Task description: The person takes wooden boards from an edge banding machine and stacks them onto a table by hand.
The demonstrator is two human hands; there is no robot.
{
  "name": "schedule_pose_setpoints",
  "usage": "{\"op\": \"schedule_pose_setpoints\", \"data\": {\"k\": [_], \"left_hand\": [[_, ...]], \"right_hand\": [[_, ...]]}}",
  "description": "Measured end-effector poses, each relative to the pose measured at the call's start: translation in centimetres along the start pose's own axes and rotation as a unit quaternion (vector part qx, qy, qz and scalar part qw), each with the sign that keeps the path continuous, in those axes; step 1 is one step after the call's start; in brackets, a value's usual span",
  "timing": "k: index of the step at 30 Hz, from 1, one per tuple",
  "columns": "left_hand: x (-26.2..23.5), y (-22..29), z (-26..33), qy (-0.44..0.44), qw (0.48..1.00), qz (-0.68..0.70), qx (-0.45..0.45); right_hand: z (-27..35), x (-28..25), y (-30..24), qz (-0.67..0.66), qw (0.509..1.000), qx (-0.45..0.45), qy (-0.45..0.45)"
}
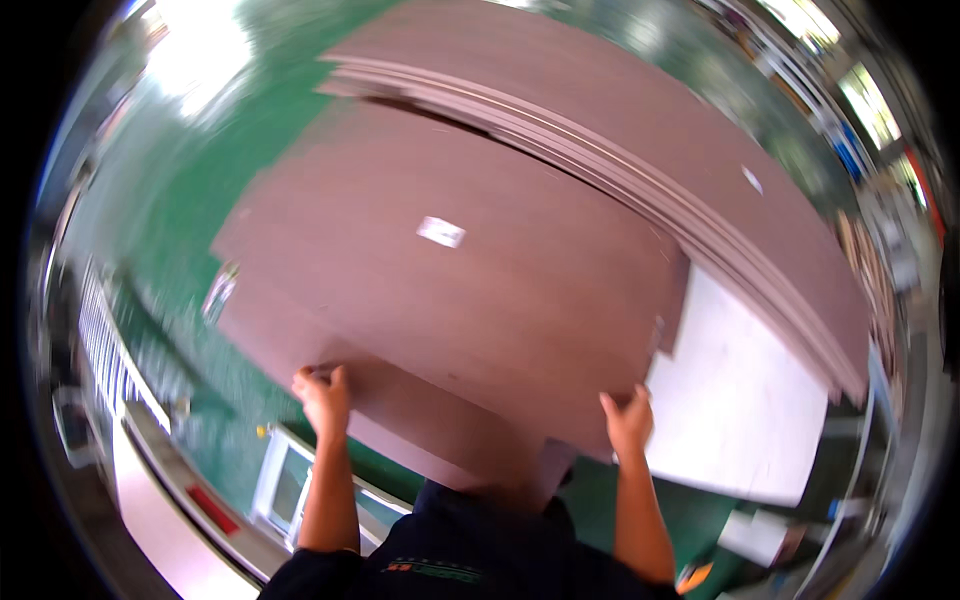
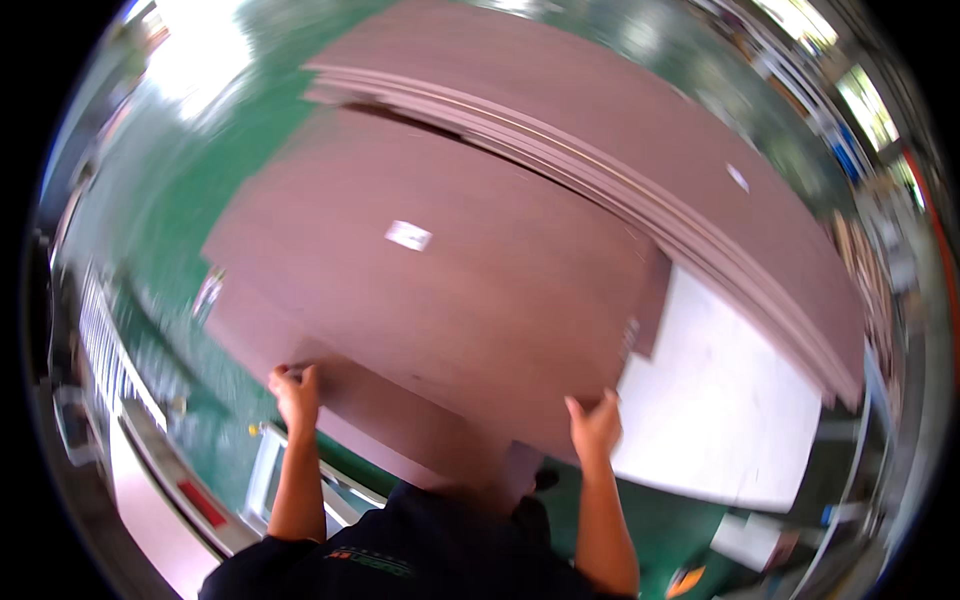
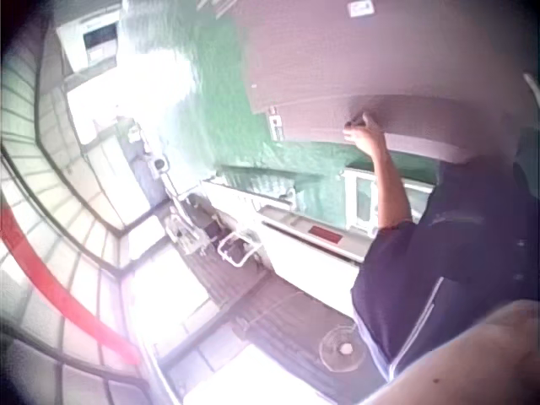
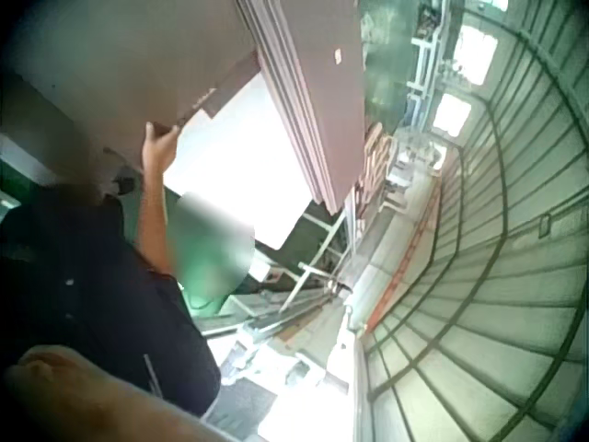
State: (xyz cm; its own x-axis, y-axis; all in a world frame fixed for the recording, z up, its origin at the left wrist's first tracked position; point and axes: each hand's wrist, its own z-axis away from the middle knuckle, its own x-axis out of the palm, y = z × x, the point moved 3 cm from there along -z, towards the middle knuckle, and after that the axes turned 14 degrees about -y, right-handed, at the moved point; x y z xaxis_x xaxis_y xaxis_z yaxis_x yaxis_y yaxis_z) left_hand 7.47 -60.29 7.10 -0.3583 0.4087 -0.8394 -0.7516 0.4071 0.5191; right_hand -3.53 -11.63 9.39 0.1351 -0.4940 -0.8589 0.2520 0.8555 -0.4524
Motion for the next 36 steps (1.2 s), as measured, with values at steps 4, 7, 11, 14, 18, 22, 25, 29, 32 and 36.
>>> {"op": "schedule_pose_setpoints", "data": {"k": [4, 7, 11, 14, 18, 22, 25, 29, 32, 36], "left_hand": [[0.8, -1.1, -1.6, -0.031, 0.998, 0.046, -0.023], [2.8, -3.3, -1.4, 0.007, 0.967, 0.233, -0.106], [2.4, -2.3, 1.7, -0.213, 0.896, 0.326, -0.213], [3.8, -1.4, 4.9, -0.286, 0.862, 0.367, -0.202], [4.4, -0.1, 6.9, -0.315, 0.865, 0.327, -0.214], [5.1, -1.2, 5.8, -0.361, 0.839, 0.360, -0.189], [5.1, -0.8, 5.9, -0.344, 0.850, 0.352, -0.190], [4.7, 0.5, 6.5, -0.341, 0.842, 0.366, -0.201], [3.9, 0.4, 6.4, -0.344, 0.832, 0.389, -0.197], [3.9, 1.9, 7.2, -0.334, 0.859, 0.331, -0.203]], "right_hand": [[-1.1, -0.1, -2.4, -0.047, 0.994, 0.075, -0.065], [-0.6, -0.3, -0.8, -0.091, 0.995, 0.019, -0.040], [-1.5, 0.4, 6.1, -0.252, 0.959, 0.128, 0.003], [-3.5, 1.3, 8.7, -0.312, 0.942, 0.120, 0.008], [-5.5, 1.7, 7.6, -0.557, 0.818, 0.095, -0.104], [-5.0, 2.5, 8.3, -0.525, 0.836, 0.090, -0.133], [-1.8, 3.8, 8.8, -0.516, 0.847, 0.054, -0.118], [4.8, 5.2, 10.4, -0.495, 0.862, 0.067, -0.086], [8.8, 4.1, 10.9, -0.520, 0.841, 0.095, -0.111], [11.4, 3.7, 15.6, -0.524, 0.846, 0.066, -0.074]]}}
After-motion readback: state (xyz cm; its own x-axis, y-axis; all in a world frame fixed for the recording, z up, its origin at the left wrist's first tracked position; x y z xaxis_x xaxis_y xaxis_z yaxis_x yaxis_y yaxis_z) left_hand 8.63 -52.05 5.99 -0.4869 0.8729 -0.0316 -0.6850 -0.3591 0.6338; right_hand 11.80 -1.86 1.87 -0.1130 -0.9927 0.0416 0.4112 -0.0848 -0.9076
